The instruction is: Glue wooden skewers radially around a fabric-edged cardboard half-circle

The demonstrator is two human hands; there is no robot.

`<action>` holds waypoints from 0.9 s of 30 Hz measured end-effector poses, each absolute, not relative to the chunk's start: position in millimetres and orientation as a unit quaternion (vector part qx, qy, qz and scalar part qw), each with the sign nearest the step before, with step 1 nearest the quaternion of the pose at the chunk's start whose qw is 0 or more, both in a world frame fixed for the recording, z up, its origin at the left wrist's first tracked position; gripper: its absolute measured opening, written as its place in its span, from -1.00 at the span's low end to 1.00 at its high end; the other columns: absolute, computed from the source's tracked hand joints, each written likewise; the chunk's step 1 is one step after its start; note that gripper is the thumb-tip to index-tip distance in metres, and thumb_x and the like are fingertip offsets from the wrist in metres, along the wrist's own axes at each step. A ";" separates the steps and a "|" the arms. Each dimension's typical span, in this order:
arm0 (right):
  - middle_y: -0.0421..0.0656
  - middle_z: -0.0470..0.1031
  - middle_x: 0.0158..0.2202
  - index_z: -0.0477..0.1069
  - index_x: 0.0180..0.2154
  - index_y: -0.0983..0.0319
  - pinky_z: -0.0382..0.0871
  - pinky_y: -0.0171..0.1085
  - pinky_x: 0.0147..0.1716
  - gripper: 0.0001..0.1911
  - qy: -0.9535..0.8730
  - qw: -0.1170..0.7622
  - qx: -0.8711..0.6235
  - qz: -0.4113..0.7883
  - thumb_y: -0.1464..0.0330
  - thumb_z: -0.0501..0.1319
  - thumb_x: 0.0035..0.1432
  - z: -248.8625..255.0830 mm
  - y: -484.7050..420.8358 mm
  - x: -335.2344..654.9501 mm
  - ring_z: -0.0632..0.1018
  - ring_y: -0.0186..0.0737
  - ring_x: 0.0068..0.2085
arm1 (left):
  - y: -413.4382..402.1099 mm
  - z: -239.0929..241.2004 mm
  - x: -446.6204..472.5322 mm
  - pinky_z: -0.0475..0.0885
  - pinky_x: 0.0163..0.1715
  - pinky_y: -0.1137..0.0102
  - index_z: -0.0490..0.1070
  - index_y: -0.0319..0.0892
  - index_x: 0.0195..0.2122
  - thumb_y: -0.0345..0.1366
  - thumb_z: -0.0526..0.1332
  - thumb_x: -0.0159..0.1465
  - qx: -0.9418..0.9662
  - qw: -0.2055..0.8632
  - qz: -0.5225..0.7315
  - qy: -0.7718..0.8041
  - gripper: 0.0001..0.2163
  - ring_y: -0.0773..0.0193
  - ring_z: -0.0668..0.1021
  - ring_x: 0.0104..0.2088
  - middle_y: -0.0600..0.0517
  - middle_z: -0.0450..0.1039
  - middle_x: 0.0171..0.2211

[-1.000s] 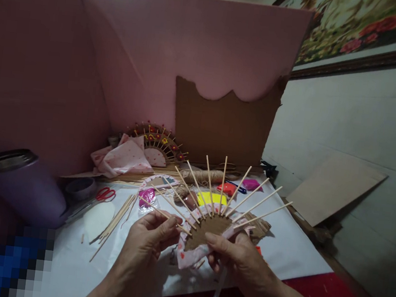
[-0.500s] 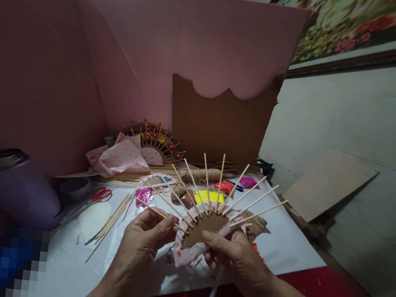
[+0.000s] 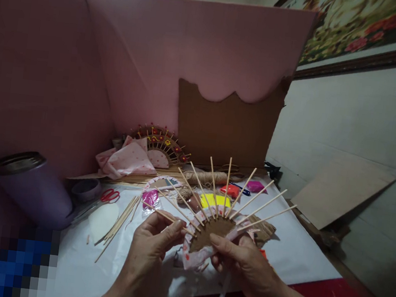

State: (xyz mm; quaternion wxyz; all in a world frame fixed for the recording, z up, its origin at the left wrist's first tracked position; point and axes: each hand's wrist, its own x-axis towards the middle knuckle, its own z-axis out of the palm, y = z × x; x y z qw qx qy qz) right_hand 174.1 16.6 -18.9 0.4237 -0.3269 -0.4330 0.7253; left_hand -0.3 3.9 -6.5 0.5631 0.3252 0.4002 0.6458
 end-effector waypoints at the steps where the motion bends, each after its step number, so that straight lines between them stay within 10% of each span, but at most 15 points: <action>1: -0.25 0.36 -0.60 0.44 -0.50 0.30 0.14 -0.44 -0.57 -0.82 -0.427 0.425 -0.326 0.729 0.30 0.29 0.00 -17.7 16.1 173.7 0.30 -0.45 -0.58 | 3.9 -6.0 0.0 0.45 -0.47 0.47 0.42 -0.24 -0.57 -0.38 0.39 -0.07 0.327 0.561 0.648 0.398 -0.86 0.37 0.52 -0.54 0.08 0.47 -0.57; 27: -0.24 0.34 -0.59 0.46 -0.49 0.28 0.15 -0.42 -0.56 -0.80 -0.387 0.439 -0.309 0.749 0.27 0.34 -0.09 -15.3 15.5 171.7 0.29 -0.43 -0.57 | 2.0 -2.9 4.3 0.43 -0.48 0.46 0.44 -0.23 -0.56 -0.39 0.39 -0.07 0.338 0.527 0.659 0.417 -0.87 0.36 0.50 -0.53 0.08 0.47 -0.55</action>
